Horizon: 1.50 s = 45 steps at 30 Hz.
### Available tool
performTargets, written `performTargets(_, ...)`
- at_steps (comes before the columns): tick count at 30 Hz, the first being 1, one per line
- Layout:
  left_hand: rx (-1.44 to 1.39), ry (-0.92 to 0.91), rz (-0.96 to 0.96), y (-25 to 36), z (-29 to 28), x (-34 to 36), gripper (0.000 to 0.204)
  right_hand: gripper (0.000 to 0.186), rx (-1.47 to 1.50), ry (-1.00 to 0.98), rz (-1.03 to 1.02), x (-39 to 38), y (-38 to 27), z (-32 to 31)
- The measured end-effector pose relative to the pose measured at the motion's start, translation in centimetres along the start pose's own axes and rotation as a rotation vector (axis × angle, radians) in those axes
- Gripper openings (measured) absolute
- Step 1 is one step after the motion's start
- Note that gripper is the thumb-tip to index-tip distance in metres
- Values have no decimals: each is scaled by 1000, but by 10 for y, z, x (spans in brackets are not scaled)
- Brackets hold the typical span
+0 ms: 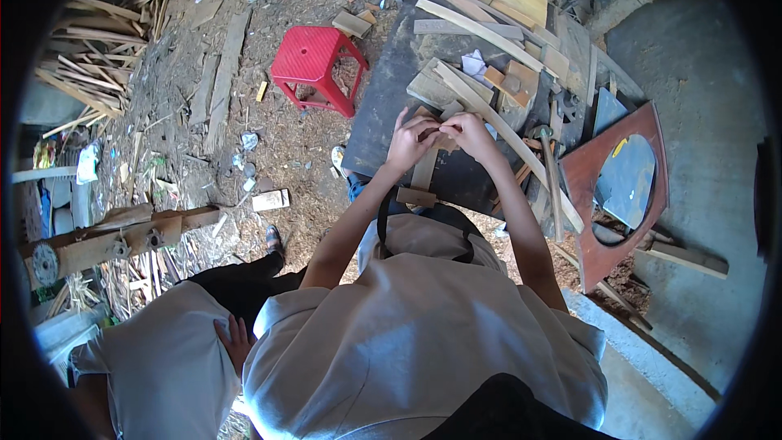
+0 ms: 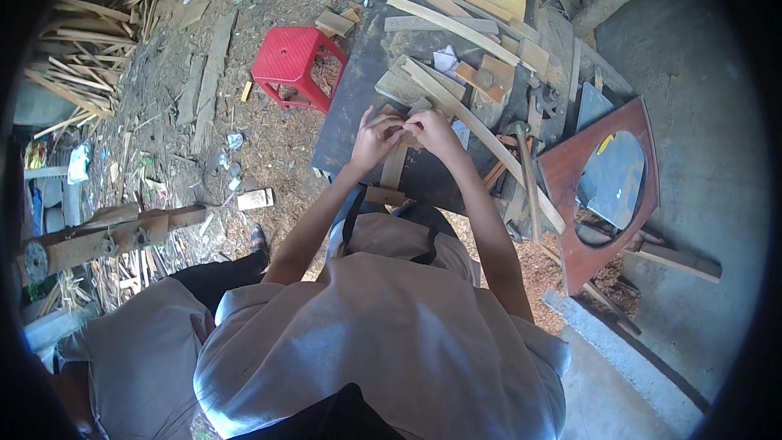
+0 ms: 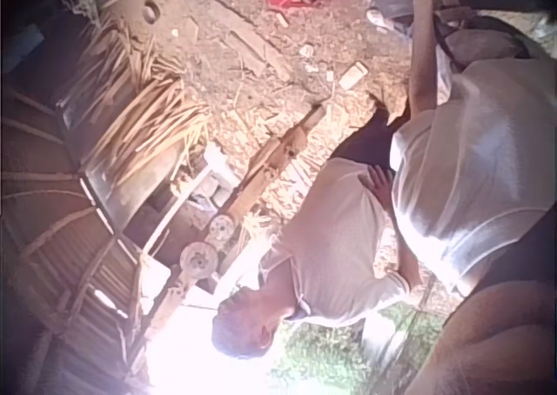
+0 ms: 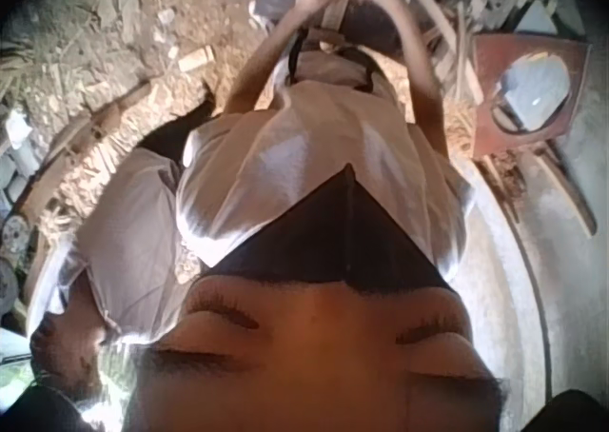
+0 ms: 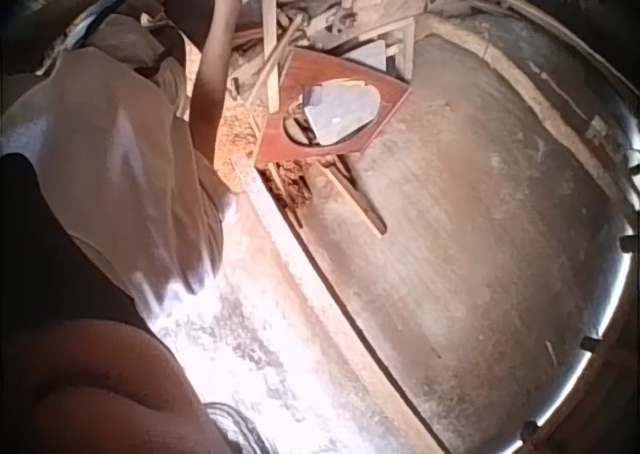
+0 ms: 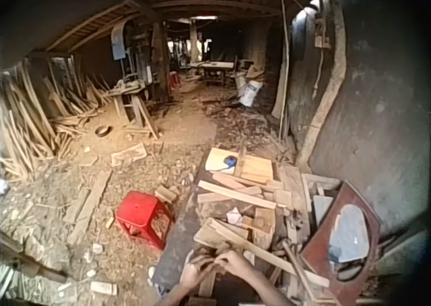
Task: Checking and fitting small pieces of wood together for a project.
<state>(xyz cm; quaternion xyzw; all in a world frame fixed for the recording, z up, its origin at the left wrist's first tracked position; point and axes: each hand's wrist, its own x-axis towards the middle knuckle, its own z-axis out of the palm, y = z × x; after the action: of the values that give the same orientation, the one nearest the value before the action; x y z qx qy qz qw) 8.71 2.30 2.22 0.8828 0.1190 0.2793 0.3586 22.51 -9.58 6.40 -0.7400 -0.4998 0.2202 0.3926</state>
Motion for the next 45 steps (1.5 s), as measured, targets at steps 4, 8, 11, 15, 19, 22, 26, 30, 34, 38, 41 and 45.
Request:
performTargets(4, -68, 65, -72, 1, -8, -5, 16, 14, -27, -55, 35, 6, -2, -4)
performTargets(8, -32, 102, -111, -6, -15, -13, 16, 16, 5, -53, 32, 10, 2, -2)
performTargets(11, 1, 71, -101, -12, -19, -19, 16, 17, 6, -40, 27, 12, -2, -1)
performTargets(15, 6, 62, -76, -8, -19, -16, 16, 17, 36, -16, 38, 13, 7, 0)
performTargets(19, -10, 88, -42, 0, -15, -8, 14, 16, 45, -59, 50, 11, 5, 0)
performTargets(22, -32, 72, -24, 7, -12, -3, 14, 15, 66, -52, 45, 9, 6, 3)
performTargets(26, -28, 45, -6, 10, -9, 1, 15, 8, 76, -57, 108, 11, 1, 2)
performTargets(30, -24, 50, 1, 6, -2, 2, 16, 13, 54, -65, 34, 13, 5, 3)
performTargets(34, -14, 68, 2, 4, 1, 4, 16, 13, 53, -53, 21, 14, 3, 2)
performTargets(38, -42, 53, -1, 7, 1, 8, 14, 13, 96, -76, 80, 13, 4, 0)
performTargets(41, -57, 28, -11, 2, 2, 7, 13, 12, 82, -52, 46, 13, 2, 1)
performTargets(45, -67, 9, -11, 0, 4, 9, 12, 13, 109, -32, 56, 11, 11, 6)
